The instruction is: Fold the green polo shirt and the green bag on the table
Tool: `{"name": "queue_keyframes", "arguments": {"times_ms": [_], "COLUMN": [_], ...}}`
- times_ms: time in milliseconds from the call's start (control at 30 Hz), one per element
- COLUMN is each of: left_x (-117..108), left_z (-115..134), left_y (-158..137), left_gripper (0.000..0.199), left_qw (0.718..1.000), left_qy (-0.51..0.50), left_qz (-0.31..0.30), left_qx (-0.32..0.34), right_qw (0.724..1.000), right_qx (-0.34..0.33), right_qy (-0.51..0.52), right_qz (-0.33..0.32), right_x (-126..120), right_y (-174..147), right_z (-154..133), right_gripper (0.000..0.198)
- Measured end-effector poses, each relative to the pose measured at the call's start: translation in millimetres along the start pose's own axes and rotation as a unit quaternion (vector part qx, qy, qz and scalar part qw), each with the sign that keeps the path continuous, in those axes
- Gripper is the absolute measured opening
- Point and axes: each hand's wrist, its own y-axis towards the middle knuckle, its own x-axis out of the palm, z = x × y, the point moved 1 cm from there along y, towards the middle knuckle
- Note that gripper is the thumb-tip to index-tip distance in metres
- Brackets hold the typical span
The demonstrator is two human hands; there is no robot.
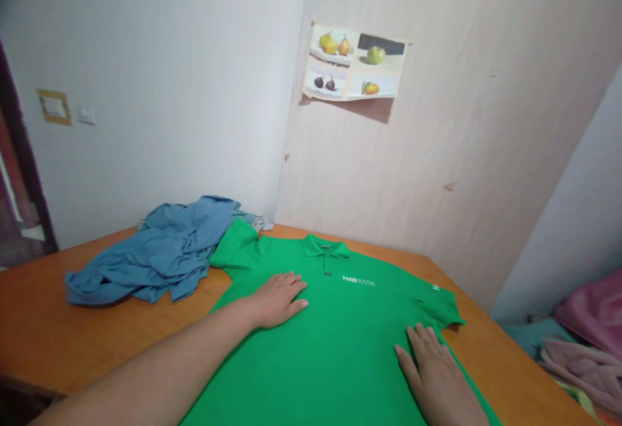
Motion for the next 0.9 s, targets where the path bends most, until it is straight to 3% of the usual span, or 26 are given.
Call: {"name": "queue_keyframes", "arguments": {"times_ms": [233,433,667,900], "left_x": [3,3,4,5], "left_z": [-4,-3,-1,0], "left_y": [0,0,1,1], "left_gripper": [0.062,0.062,0.060,0.060], "left_qw": [0.998,0.997,0.998,0.997], "left_qy": [-0.043,-0.055,-0.051,-0.054], "left_qz": [-0.039,-0.043,-0.038,-0.039], "left_qx": [-0.019,-0.023,-0.027,-0.032], "right_qw": [0.994,0.991,0.982,0.981], "right_qx": [-0.026,0.057,-0.086,-0.080], "right_qy": [0.069,0.002,0.079,0.081], "right_qz": [-0.084,-0.121,-0.150,-0.160], "right_x": [-10,-10,-6,9], "right_y": [19,64,99,139], "right_z": [-21,-16,-93,-131], "right_gripper": [0.069,0.068,0.071,0.066]}}
